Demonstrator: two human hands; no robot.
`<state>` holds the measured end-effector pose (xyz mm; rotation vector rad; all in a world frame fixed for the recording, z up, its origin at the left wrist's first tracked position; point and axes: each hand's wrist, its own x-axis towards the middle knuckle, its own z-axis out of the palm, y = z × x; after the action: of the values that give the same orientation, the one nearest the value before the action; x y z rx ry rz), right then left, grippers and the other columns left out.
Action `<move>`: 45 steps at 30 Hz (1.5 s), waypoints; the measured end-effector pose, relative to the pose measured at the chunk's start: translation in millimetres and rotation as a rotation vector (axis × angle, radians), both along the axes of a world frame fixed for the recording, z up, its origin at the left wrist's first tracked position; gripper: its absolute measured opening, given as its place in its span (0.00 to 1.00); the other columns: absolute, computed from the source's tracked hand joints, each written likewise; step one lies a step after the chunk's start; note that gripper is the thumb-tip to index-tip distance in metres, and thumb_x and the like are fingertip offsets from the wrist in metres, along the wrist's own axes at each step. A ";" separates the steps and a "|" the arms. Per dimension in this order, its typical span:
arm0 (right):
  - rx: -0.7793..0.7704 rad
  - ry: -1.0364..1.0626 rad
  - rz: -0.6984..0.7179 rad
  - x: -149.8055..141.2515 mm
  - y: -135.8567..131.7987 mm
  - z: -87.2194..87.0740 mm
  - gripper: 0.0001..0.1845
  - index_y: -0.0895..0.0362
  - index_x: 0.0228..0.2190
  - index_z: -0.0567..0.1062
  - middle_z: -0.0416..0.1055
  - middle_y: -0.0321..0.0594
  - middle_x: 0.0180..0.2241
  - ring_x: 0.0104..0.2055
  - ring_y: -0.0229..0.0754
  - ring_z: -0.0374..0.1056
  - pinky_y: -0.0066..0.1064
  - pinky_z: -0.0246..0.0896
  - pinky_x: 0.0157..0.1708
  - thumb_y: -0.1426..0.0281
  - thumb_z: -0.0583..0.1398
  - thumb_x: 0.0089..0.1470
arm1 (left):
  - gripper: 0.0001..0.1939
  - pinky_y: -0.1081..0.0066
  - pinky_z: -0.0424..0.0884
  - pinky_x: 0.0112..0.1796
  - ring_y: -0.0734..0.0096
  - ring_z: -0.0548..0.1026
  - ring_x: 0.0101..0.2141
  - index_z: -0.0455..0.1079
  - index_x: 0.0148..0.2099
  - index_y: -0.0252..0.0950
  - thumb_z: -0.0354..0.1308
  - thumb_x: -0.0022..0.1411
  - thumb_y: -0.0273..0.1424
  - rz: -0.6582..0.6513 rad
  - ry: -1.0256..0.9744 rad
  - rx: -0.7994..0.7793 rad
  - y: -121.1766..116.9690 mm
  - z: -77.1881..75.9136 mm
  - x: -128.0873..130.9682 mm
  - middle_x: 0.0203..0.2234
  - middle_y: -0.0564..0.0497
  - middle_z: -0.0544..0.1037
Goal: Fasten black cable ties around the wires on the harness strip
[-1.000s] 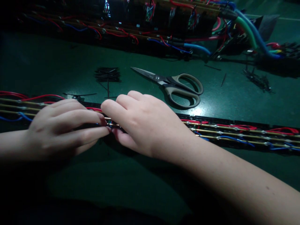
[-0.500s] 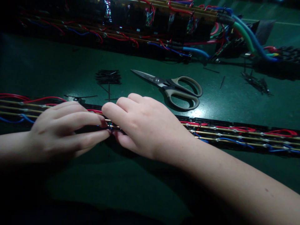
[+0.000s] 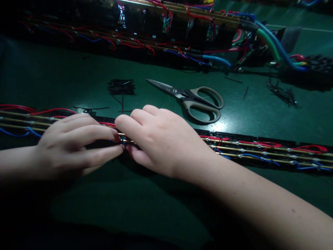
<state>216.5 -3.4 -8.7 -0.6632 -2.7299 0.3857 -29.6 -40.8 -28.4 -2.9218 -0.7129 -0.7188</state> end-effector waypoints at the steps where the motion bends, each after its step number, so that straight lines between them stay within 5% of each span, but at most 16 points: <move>1: 0.001 0.001 -0.001 -0.2 0.3 -0.2 0.11 0.62 0.45 0.76 0.77 0.47 0.38 0.38 0.51 0.70 0.39 0.65 0.36 0.71 0.60 0.61 | 0.11 0.62 0.65 0.36 0.64 0.70 0.34 0.70 0.53 0.42 0.55 0.71 0.27 -0.003 0.001 0.000 0.3 0.1 0.1 0.44 0.49 0.80; 45: -0.008 -0.015 -0.013 0.4 -0.6 2.0 0.10 0.60 0.45 0.74 0.78 0.47 0.39 0.39 0.50 0.70 0.38 0.64 0.37 0.71 0.59 0.62 | 0.07 0.64 0.67 0.32 0.67 0.72 0.31 0.72 0.49 0.40 0.56 0.71 0.28 -0.018 0.015 0.037 4.8 7.6 1.9 0.40 0.51 0.82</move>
<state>217.0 -4.1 -6.7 -0.6874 -2.7380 0.3902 -27.6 -36.0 -20.8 -2.9000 -0.6659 -0.7036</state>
